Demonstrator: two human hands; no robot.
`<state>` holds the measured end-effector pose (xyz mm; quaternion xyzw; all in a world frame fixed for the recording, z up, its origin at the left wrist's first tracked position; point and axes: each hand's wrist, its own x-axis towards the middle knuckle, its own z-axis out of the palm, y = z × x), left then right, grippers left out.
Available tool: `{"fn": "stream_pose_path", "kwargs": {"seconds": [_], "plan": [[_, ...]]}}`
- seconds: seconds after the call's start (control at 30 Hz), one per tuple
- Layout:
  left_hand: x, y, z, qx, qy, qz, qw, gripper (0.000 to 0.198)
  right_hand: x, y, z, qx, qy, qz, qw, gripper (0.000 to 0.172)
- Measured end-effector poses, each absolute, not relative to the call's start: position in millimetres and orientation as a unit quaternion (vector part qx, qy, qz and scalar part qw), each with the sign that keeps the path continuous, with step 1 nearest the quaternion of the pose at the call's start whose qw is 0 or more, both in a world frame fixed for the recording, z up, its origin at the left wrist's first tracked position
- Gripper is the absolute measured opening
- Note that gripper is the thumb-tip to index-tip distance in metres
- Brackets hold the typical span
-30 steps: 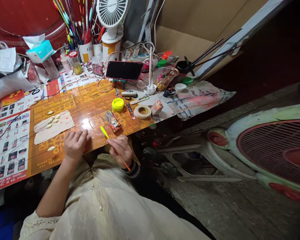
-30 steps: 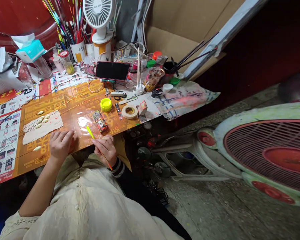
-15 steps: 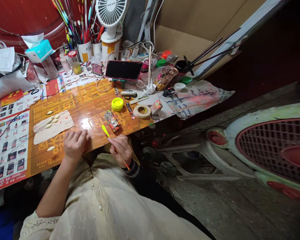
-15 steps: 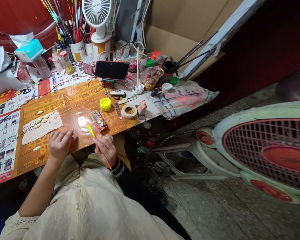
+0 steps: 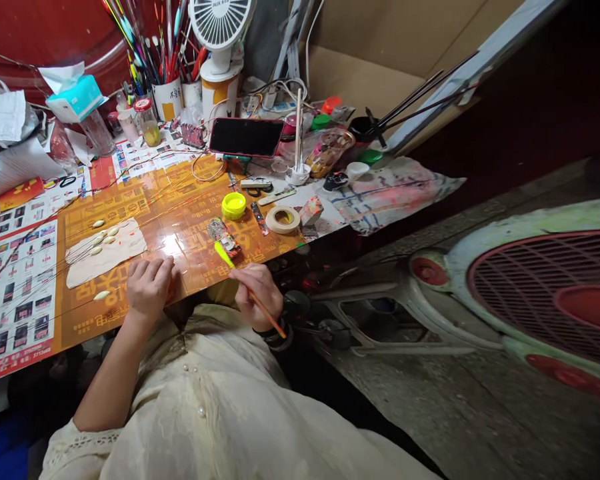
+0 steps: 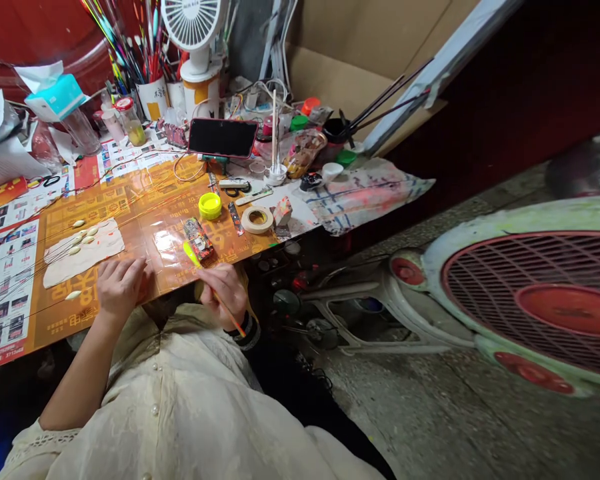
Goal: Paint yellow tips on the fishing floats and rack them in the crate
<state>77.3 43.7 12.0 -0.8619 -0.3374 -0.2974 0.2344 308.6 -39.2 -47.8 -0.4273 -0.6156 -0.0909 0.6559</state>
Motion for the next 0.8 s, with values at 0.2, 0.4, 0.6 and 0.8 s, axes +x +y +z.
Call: {"fn": "stream_pose_path", "kwargs": {"seconds": [0.2,0.4,0.6,0.8], "plan": [[76,44,15,-0.865,-0.326,-0.298,0.238,0.019,368,-5,8,-0.529,-0.557,-0.046,0.639,0.026],[76,46,15,-0.860,-0.311,-0.308,0.265,0.020,399,55,32,-0.579,-0.584,0.020,0.568,0.028],[75,46,12,-0.858,-0.310,-0.312,0.265,0.019,395,87,26,-0.598,-0.614,0.002,0.516,0.022],[76,43,15,-0.858,-0.313,-0.310,0.263,0.018,394,80,22,-0.598,-0.604,0.032,0.526,0.026]]}}
